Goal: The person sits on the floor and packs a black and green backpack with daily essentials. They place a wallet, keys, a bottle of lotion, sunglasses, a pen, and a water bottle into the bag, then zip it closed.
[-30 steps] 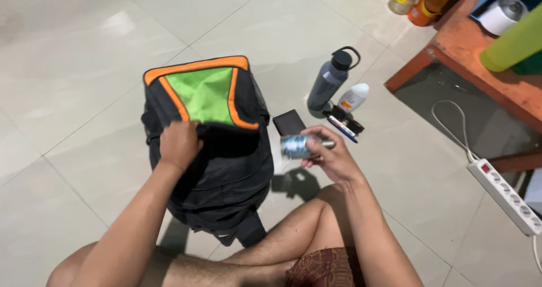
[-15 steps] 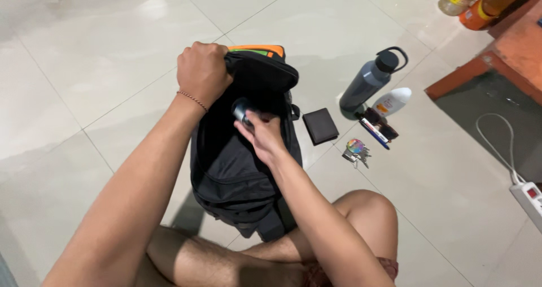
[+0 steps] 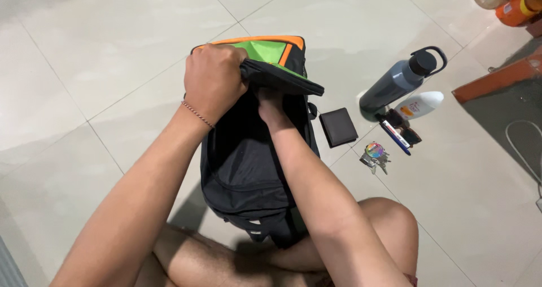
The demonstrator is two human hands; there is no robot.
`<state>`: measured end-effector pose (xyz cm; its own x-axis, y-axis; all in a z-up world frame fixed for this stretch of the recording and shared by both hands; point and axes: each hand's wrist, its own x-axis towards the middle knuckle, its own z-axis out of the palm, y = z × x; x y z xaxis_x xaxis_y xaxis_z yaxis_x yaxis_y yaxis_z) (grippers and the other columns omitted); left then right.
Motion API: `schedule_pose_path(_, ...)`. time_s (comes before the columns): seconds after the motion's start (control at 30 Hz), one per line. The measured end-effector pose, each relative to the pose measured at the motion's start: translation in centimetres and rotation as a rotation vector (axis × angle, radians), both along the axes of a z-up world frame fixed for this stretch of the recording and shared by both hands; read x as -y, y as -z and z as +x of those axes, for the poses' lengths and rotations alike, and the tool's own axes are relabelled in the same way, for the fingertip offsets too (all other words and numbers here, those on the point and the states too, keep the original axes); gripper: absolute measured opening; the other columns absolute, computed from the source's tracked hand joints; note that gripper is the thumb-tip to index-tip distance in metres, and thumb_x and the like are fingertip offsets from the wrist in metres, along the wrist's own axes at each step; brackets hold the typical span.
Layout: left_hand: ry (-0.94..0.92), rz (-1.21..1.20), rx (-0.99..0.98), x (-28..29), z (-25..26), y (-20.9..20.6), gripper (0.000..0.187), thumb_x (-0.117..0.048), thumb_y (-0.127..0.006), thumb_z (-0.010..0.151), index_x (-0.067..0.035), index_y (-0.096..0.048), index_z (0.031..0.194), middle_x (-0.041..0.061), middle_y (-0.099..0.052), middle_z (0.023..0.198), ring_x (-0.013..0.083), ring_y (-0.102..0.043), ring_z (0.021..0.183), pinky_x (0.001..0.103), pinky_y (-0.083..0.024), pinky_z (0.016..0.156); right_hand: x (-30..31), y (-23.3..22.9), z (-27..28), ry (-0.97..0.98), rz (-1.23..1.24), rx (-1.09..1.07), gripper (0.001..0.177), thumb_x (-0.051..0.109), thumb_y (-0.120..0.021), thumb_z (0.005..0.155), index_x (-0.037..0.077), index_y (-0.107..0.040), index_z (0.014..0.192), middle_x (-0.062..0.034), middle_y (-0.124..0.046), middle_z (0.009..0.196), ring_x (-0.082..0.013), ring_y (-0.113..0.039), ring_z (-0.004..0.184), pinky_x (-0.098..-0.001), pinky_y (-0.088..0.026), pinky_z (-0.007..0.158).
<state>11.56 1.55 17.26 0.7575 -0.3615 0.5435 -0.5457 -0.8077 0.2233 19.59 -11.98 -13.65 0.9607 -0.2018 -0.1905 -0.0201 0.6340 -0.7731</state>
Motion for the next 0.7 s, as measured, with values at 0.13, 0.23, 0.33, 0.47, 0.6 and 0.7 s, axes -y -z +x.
schedule_pose_path(0.13,0.034,-0.005,-0.004,0.0,0.1,0.2,0.010,-0.003,-0.074,0.062,-0.007,-0.066,0.067,0.015,-0.061,0.063,0.0385,-0.062,0.059,0.047,-0.049,0.052,-0.1,-0.7,-0.1,0.014,-0.492,-0.092,0.028,0.007,-0.054,0.098,0.009,-0.063,0.124,-0.0032,-0.068,0.106,-0.0130,-0.067,0.087,-0.0294,-0.058,0.070)
schedule_pose_path(0.23,0.020,0.005,0.006,0.1,0.4,0.3,0.011,-0.003,-0.074,0.061,-0.008,-0.066,0.068,0.015,-0.061,0.063,0.0382,-0.062,0.060,0.047,-0.049,0.052,0.0,-3.1,-1.2,-0.027,-0.637,-0.214,0.026,0.014,-0.058,0.098,0.006,-0.065,0.122,-0.0058,-0.069,0.097,-0.0149,-0.067,0.076,-0.0318,-0.056,0.059)
schedule_pose_path(0.33,-0.004,0.020,-0.017,0.3,0.3,0.5,0.010,-0.003,-0.073,0.062,-0.008,-0.066,0.067,0.015,-0.061,0.063,0.0386,-0.063,0.060,0.048,-0.050,0.053,0.4,-5.5,-3.5,-0.156,-0.753,-0.284,0.035,0.023,-0.065,0.097,0.005,-0.066,0.127,-0.0101,-0.073,0.106,-0.0208,-0.070,0.079,-0.0354,-0.059,0.063)
schedule_pose_path(0.47,-0.022,0.010,-0.023,0.2,0.2,0.7,0.010,-0.003,-0.072,0.061,-0.007,-0.066,0.066,0.016,-0.062,0.064,0.0398,-0.063,0.061,0.048,-0.051,0.055,1.5,-8.9,-6.7,-0.163,-1.146,0.086,0.059,0.023,-0.082,0.087,0.002,-0.060,0.138,-0.0201,-0.067,0.134,-0.0278,-0.063,0.120,-0.0409,-0.052,0.099)
schedule_pose_path(0.6,-0.032,-0.013,-0.023,0.1,-0.6,1.2,0.010,-0.003,-0.073,0.064,-0.009,-0.070,0.071,0.017,-0.063,0.064,0.0402,-0.063,0.062,0.049,-0.051,0.054,4.6,-13.1,-12.5,-0.515,-1.061,-0.008,0.073,0.033,-0.076,0.087,0.005,-0.047,0.148,-0.0181,-0.057,0.143,-0.0285,-0.059,0.127,-0.0390,-0.052,0.101)
schedule_pose_path(0.7,-0.054,0.013,-0.049,0.0,-1.0,1.4,0.008,-0.003,-0.074,0.067,-0.008,-0.071,0.072,0.016,-0.065,0.066,0.0390,-0.065,0.065,0.049,-0.052,0.057,8.5,-17.0,-17.5,-0.784,-0.721,0.095,0.059,0.026,-0.070,0.095,0.000,-0.054,0.145,-0.0161,-0.065,0.141,-0.0286,-0.066,0.125,-0.0356,-0.053,0.103)
